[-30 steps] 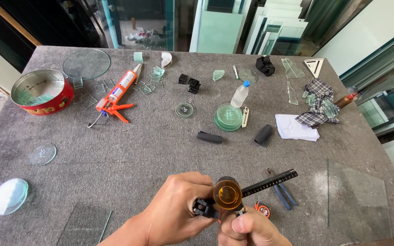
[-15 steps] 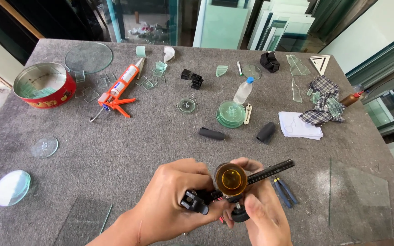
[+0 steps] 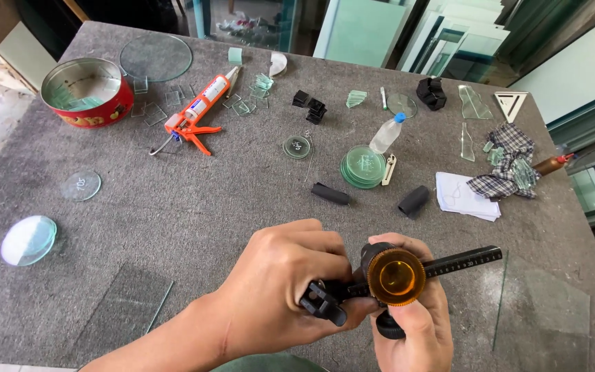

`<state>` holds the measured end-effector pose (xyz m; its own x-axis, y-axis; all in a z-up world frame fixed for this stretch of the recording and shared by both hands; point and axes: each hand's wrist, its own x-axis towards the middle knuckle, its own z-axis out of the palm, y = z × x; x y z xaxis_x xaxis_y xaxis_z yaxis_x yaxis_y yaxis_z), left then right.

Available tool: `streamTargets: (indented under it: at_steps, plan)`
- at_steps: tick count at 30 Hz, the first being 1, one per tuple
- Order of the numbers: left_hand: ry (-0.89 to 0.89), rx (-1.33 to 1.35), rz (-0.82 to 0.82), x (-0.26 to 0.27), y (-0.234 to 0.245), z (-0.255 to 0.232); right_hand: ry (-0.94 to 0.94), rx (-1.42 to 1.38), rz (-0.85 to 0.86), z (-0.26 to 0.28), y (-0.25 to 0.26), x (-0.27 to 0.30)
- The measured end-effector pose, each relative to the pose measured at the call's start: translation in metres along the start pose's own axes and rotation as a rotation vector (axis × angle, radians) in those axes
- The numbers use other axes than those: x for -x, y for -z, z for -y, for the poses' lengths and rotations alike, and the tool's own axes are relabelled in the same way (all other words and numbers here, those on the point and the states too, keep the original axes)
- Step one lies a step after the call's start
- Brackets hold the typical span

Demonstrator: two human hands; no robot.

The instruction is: Measuring, marking, and cutting glass pieces on a workbench using specialized tools including a glass cutter and pliers.

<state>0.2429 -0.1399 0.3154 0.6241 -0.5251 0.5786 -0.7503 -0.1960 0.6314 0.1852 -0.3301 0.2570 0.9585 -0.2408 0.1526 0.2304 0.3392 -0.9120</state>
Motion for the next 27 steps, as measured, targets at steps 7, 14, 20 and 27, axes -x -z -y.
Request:
streamTargets:
  at_steps: [7, 14, 20, 27]
  plan:
    - [-0.01, -0.014, -0.003, -0.003, 0.003, -0.003, -0.013, -0.02, -0.018, 0.002, -0.001, 0.0]
    - [-0.017, -0.031, 0.004, -0.003, 0.002, -0.002, -0.003, -0.019, -0.035, 0.004, -0.003, 0.0]
    - [-0.011, -0.034, 0.043, -0.004, 0.005, -0.001, -0.013, 0.014, -0.083, 0.002, -0.003, -0.001]
    - [0.002, -0.041, 0.061, -0.005, 0.007, 0.003, -0.044, 0.049, -0.126, 0.003, -0.011, -0.001]
